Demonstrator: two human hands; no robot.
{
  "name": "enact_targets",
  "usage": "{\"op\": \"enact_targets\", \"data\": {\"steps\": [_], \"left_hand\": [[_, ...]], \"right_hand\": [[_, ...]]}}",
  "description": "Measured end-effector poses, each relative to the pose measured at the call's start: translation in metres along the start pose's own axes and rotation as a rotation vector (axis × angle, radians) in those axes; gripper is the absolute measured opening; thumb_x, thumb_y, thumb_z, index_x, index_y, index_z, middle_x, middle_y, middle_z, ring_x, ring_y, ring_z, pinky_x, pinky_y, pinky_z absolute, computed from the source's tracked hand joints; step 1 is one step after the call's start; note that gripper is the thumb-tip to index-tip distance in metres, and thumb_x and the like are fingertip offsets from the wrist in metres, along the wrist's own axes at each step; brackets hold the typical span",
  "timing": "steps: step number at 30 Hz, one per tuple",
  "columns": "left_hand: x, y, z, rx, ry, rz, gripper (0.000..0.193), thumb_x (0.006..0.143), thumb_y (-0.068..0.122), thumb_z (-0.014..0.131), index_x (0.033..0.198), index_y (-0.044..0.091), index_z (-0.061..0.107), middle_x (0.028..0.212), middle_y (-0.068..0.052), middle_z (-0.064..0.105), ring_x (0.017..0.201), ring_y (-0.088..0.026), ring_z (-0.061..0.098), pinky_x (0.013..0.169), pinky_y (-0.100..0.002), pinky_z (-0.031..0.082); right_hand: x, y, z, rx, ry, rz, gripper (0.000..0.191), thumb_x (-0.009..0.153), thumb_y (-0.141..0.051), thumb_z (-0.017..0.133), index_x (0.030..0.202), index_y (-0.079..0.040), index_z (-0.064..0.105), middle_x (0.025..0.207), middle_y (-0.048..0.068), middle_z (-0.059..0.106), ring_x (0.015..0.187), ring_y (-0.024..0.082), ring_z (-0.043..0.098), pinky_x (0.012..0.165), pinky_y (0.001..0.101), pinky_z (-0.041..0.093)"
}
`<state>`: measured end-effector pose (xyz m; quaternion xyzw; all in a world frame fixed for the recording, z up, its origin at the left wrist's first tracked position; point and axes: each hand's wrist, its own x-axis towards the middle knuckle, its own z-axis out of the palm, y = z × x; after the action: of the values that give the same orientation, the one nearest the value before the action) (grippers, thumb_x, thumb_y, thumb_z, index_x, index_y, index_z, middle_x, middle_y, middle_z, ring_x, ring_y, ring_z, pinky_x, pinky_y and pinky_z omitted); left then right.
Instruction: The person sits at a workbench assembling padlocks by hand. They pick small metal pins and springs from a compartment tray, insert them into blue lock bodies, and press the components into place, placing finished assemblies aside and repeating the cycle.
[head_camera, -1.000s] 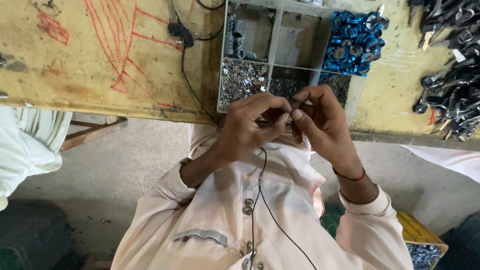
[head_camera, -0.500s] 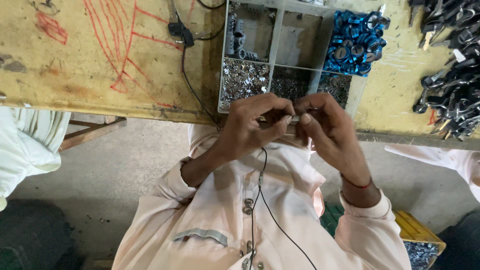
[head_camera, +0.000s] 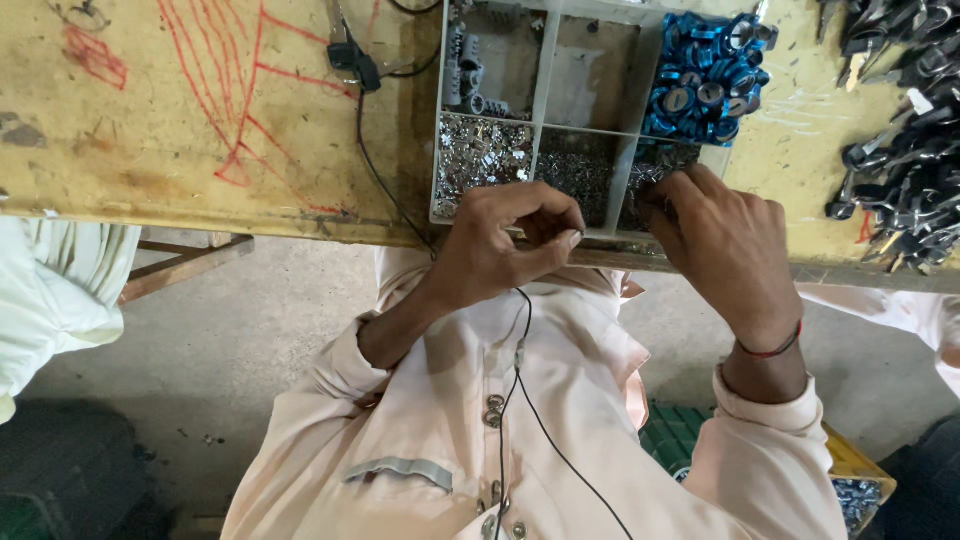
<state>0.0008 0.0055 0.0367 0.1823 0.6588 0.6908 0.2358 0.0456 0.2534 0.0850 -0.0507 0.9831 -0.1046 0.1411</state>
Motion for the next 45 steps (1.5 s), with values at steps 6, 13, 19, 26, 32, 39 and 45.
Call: {"op": "enact_targets", "data": {"steps": [6,13,19,26,32,39,45], "left_hand": [[0.001,0.000,-0.001,0.011,-0.018,0.023,0.011,0.092,0.010,0.074,0.100,0.003,0.073,0.090,-0.002,0.075,0.080,-0.007,0.072,0.073,-0.023,0.061],[0.000,0.002,-0.001,-0.002,-0.028,0.001,0.011,0.093,0.011,0.074,0.101,0.003,0.072,0.089,-0.003,0.075,0.079,-0.008,0.072,0.073,-0.023,0.061],[-0.003,0.004,0.002,0.035,-0.007,0.051,0.012,0.094,0.009,0.073,0.104,0.002,0.071,0.096,-0.003,0.073,0.082,-0.007,0.072,0.073,-0.023,0.060],[-0.005,-0.002,0.022,-0.618,0.037,-0.231,0.020,0.101,0.012,0.070,0.113,-0.003,0.066,0.099,-0.004,0.071,0.088,-0.008,0.070,0.080,-0.025,0.063],[-0.013,-0.004,0.010,-0.576,-0.059,-0.235,0.017,0.102,0.007,0.068,0.113,-0.006,0.066,0.099,-0.007,0.072,0.088,-0.010,0.071,0.079,-0.026,0.063],[-0.013,0.001,0.016,-0.667,-0.037,-0.215,0.017,0.101,0.007,0.068,0.113,-0.004,0.065,0.100,-0.006,0.071,0.090,-0.011,0.073,0.081,-0.027,0.065],[-0.013,0.002,0.004,-0.484,-0.048,-0.142,0.014,0.098,0.005,0.073,0.109,-0.003,0.069,0.097,-0.004,0.071,0.085,-0.007,0.068,0.074,-0.023,0.060]], "right_hand": [[0.000,0.000,-0.002,0.028,0.061,0.014,0.011,0.096,-0.022,0.075,0.102,-0.013,0.071,0.091,0.006,0.065,0.073,0.031,0.066,0.061,0.0443,0.049],[-0.008,0.000,0.012,0.136,0.259,0.083,0.006,0.100,-0.013,0.079,0.105,-0.012,0.075,0.101,0.005,0.067,0.075,0.024,0.067,0.065,0.0380,0.051],[-0.010,-0.007,-0.002,0.707,0.210,0.122,0.010,0.094,0.001,0.077,0.102,-0.002,0.071,0.102,0.008,0.067,0.076,0.014,0.068,0.063,0.0254,0.050],[-0.018,-0.060,0.022,0.706,0.503,-0.057,0.017,0.091,0.008,0.078,0.101,0.004,0.064,0.100,0.011,0.065,0.077,0.010,0.067,0.066,0.0230,0.052],[-0.026,-0.054,0.029,0.880,0.397,-0.024,0.014,0.092,0.009,0.073,0.103,0.004,0.065,0.101,0.011,0.065,0.076,0.009,0.063,0.066,0.0223,0.051],[-0.031,-0.061,0.046,1.182,0.416,0.054,0.007,0.104,0.006,0.066,0.109,0.002,0.063,0.106,0.010,0.063,0.072,0.006,0.061,0.060,0.0193,0.048],[-0.029,-0.056,0.050,0.554,0.605,-0.172,0.020,0.095,0.006,0.076,0.109,0.001,0.063,0.108,0.014,0.069,0.083,0.023,0.070,0.069,0.0302,0.052]]}}
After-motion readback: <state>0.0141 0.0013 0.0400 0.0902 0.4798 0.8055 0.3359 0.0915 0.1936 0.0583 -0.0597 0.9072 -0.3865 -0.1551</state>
